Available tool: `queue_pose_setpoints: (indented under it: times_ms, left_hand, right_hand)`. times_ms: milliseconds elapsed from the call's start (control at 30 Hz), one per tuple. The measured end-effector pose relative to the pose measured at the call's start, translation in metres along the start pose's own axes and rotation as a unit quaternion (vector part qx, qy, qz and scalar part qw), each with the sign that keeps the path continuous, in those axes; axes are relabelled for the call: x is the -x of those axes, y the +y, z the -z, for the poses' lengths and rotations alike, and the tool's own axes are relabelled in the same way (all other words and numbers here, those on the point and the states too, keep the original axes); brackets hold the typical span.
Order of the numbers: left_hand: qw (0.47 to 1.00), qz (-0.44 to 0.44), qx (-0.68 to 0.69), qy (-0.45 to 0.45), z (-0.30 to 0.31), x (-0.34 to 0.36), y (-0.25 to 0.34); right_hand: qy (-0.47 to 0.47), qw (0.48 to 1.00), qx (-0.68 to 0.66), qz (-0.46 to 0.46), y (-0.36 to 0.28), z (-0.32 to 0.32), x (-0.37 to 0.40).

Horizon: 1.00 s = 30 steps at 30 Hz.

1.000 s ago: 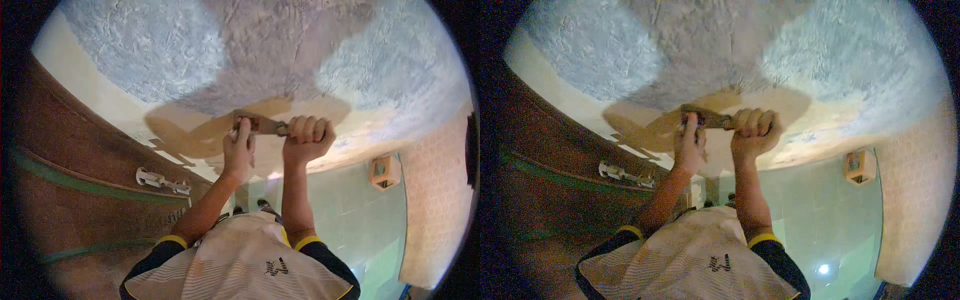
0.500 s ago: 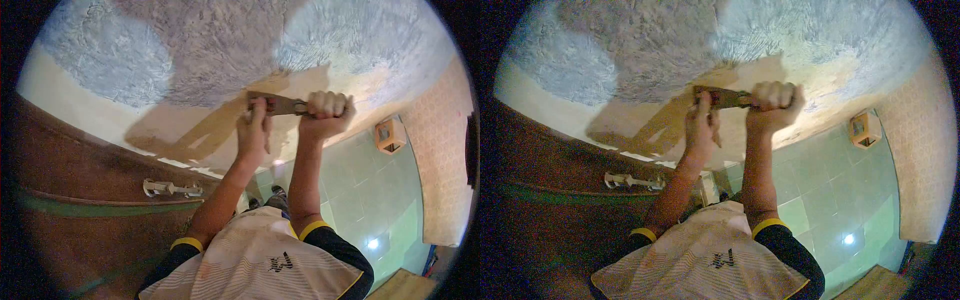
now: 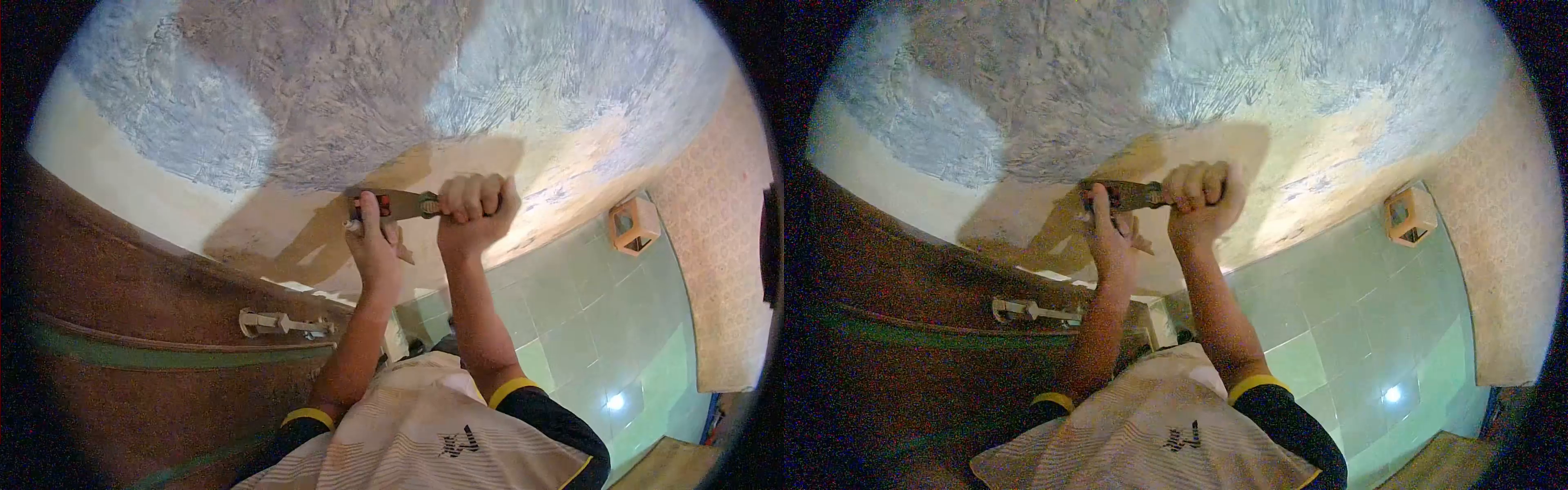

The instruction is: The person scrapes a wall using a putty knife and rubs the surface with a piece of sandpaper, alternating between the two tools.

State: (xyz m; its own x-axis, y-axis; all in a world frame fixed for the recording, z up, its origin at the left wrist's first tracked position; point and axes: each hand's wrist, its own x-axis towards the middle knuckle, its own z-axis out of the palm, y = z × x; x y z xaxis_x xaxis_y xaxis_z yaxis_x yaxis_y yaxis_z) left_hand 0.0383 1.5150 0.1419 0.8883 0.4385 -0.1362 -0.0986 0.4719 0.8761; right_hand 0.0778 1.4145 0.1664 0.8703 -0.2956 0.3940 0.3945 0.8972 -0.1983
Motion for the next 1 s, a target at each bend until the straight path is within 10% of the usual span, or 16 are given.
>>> queue_pose_setpoints:
  times_ms: [267, 1000]
  left_hand:
    - [0.989, 0.004, -0.064, -0.133, -0.048, -0.003, -0.018]
    - [0.990, -0.077, 0.080, 0.085, 0.050, 0.000, 0.005]
  right_hand:
    - [0.130, 0.983, 0.033, 0.129, -0.049, 0.029, -0.006]
    - [0.092, 0.980, 0.147, -0.101, 0.022, 0.010, 0.076]
